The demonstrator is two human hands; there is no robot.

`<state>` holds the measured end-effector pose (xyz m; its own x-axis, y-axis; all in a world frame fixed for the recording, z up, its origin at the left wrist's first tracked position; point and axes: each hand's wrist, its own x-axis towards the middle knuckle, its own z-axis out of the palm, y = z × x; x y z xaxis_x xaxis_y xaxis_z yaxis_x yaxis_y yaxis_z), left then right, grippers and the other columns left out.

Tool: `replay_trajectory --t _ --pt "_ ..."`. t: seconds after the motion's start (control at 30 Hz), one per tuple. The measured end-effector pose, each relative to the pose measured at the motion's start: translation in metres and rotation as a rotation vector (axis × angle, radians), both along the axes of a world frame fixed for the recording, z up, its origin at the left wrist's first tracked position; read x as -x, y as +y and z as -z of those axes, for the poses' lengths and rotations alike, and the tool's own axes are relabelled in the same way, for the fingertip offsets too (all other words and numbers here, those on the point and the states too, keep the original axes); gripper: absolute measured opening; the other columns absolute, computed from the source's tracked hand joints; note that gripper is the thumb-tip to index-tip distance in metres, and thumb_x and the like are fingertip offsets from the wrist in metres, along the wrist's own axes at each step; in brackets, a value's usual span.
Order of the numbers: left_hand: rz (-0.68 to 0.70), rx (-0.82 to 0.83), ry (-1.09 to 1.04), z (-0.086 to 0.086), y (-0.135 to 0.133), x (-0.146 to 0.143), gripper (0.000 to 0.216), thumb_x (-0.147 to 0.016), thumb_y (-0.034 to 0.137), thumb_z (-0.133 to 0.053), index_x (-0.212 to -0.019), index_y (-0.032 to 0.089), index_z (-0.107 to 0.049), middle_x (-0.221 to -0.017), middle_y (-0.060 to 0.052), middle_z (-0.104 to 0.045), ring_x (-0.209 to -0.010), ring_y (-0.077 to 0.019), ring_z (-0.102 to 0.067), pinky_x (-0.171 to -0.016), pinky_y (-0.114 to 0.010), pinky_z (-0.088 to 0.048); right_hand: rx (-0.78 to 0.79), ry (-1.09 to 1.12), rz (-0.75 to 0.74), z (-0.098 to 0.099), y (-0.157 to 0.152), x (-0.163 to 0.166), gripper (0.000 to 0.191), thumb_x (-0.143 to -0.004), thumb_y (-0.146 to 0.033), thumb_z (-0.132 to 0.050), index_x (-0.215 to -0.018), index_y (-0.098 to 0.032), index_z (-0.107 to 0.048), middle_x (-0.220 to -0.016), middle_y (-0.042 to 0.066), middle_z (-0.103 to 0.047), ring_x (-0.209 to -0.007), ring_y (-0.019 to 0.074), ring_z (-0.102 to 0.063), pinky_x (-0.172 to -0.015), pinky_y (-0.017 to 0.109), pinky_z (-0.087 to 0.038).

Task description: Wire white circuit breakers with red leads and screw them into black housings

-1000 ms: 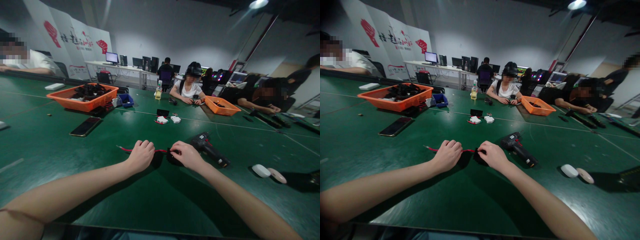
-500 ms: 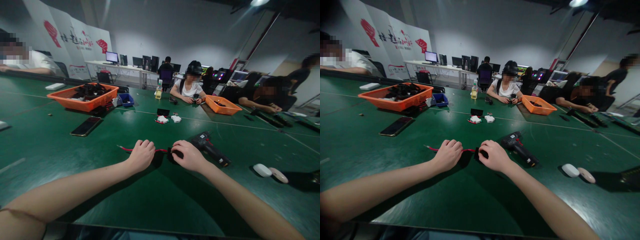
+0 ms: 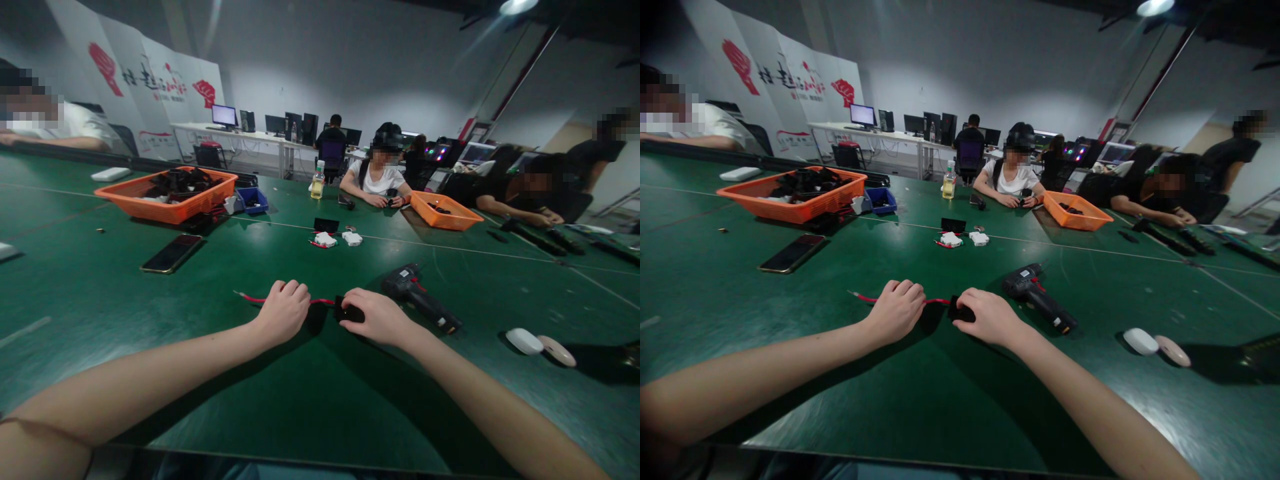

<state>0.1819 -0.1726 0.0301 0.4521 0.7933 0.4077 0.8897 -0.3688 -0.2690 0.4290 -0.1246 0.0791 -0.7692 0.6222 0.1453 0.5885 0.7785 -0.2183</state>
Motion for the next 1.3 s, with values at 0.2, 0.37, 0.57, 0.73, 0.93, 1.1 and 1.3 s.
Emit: replay_trajectory --t 0.2,0.37,0.57,0.73,0.93,1.1,1.3 --pt "-0.001 0.006 -0.003 -0.001 -0.001 0.000 0.018 -0.095 0.021 -0.046 -0.093 0.016 -0.064 -0.093 -0.011 -0.059 -0.090 -0.0252 -0.049 -0.076 -0.041 -0.031 0.001 0.030 -0.020 -0.001 0.000 0.000 0.029 -0.084 -0.035 -0.069 -0.110 -0.023 -0.067 -0.113 0.007 -0.067 -0.102 0.0227 -0.065 -0.088 0.036 -0.051" --pt "-0.009 0.021 -0.001 -0.002 -0.001 -0.001 0.018 -0.095 0.022 -0.047 -0.093 0.016 -0.064 -0.094 -0.011 -0.059 -0.090 -0.0254 -0.049 -0.076 -0.041 -0.031 0.039 0.030 -0.004 -0.002 0.001 -0.001 0.032 -0.082 -0.035 -0.072 -0.110 -0.022 -0.063 -0.108 0.007 -0.069 -0.098 0.0229 -0.065 -0.084 0.035 -0.051" --pt "-0.010 0.016 -0.002 0.000 0.000 -0.001 0.019 -0.096 0.024 -0.046 -0.094 0.016 -0.064 -0.093 -0.010 -0.059 -0.091 -0.0253 -0.049 -0.076 -0.041 -0.031 0.068 0.005 -0.031 -0.003 0.003 -0.004 0.042 -0.081 -0.038 -0.073 -0.117 -0.022 -0.059 -0.113 0.007 -0.068 -0.101 0.0242 -0.065 -0.085 0.036 -0.051" --pt "-0.006 0.012 -0.005 -0.001 -0.001 -0.001 0.020 -0.096 0.024 -0.045 -0.093 0.016 -0.063 -0.093 -0.010 -0.059 -0.090 -0.0252 -0.049 -0.076 -0.041 -0.032 0.058 0.001 -0.037 0.000 0.005 -0.004 0.042 -0.082 -0.039 -0.072 -0.118 -0.021 -0.059 -0.115 0.008 -0.068 -0.102 0.0247 -0.065 -0.085 0.037 -0.051" --pt "-0.002 0.009 -0.009 -0.002 -0.001 -0.001 0.019 -0.096 0.022 -0.046 -0.094 0.016 -0.064 -0.093 -0.010 -0.059 -0.091 -0.0252 -0.049 -0.076 -0.041 -0.032 0.059 0.012 -0.038 -0.009 0.007 -0.008 0.054 -0.085 -0.049 -0.067 -0.129 -0.022 -0.055 -0.127 0.010 -0.064 -0.112 0.0276 -0.062 -0.095 0.041 -0.050" --pt "0.003 -0.004 -0.019 0.001 0.001 0.000 0.018 -0.094 0.023 -0.048 -0.092 0.016 -0.065 -0.092 -0.011 -0.059 -0.090 -0.0252 -0.049 -0.076 -0.041 -0.032 -0.071 -0.055 0.199 -0.034 0.026 -0.045 0.051 -0.093 -0.053 -0.053 -0.131 -0.020 -0.055 -0.133 0.014 -0.060 -0.119 0.0304 -0.058 -0.100 0.044 -0.046" --pt "0.010 -0.011 -0.020 0.001 0.000 0.001 0.019 -0.094 0.022 -0.047 -0.092 0.016 -0.065 -0.091 -0.010 -0.058 -0.088 -0.0252 -0.049 -0.075 -0.041 -0.031 -0.049 -0.423 0.756 -0.008 0.060 -0.105 0.063 -0.088 -0.061 -0.053 -0.119 -0.007 -0.058 -0.117 0.026 -0.062 -0.104 0.0372 -0.064 -0.086 0.045 -0.049"
